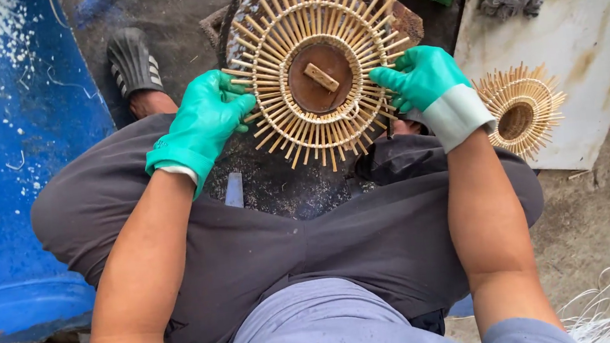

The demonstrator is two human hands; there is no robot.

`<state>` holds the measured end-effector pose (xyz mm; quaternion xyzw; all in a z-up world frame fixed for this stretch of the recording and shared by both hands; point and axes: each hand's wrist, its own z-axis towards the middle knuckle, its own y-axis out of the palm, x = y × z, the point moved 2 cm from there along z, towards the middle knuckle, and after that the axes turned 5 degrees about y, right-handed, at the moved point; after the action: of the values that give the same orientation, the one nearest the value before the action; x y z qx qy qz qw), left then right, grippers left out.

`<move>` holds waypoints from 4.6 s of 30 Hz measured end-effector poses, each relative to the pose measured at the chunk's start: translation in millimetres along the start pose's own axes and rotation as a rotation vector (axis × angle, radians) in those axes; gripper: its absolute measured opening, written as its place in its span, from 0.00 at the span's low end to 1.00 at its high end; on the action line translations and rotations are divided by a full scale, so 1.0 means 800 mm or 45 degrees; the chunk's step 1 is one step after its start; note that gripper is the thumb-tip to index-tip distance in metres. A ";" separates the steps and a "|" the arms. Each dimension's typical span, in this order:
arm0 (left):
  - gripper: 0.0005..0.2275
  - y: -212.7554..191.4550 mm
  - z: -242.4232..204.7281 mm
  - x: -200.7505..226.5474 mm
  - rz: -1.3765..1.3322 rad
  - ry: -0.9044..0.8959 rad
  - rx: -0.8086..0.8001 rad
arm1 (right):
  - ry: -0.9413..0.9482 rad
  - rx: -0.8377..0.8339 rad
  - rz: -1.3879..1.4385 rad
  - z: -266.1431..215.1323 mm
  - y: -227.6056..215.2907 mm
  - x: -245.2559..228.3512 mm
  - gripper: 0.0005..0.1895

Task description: Assembling and scraping bamboo slats to manufacture a circular decorative component.

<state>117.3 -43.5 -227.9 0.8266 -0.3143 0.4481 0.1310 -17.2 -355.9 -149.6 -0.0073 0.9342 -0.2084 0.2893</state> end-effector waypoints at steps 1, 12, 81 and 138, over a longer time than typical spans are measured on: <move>0.13 0.001 -0.005 0.011 0.004 0.006 -0.011 | 0.002 0.011 0.006 0.004 0.000 0.005 0.21; 0.25 0.140 -0.015 0.069 1.569 1.351 0.055 | -0.131 0.168 -0.245 0.022 0.006 0.023 0.27; 0.34 0.104 -0.038 0.051 1.710 1.000 0.290 | 0.007 0.457 -0.751 0.180 0.049 0.158 0.24; 0.35 0.110 0.037 0.045 1.595 0.645 0.095 | -0.285 0.219 0.849 -0.185 0.069 0.055 0.25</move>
<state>95.3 -140.1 -221.0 0.3618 -0.6779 0.6300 -0.1123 -128.4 -254.4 -84.6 0.2994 0.8269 -0.1783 0.4414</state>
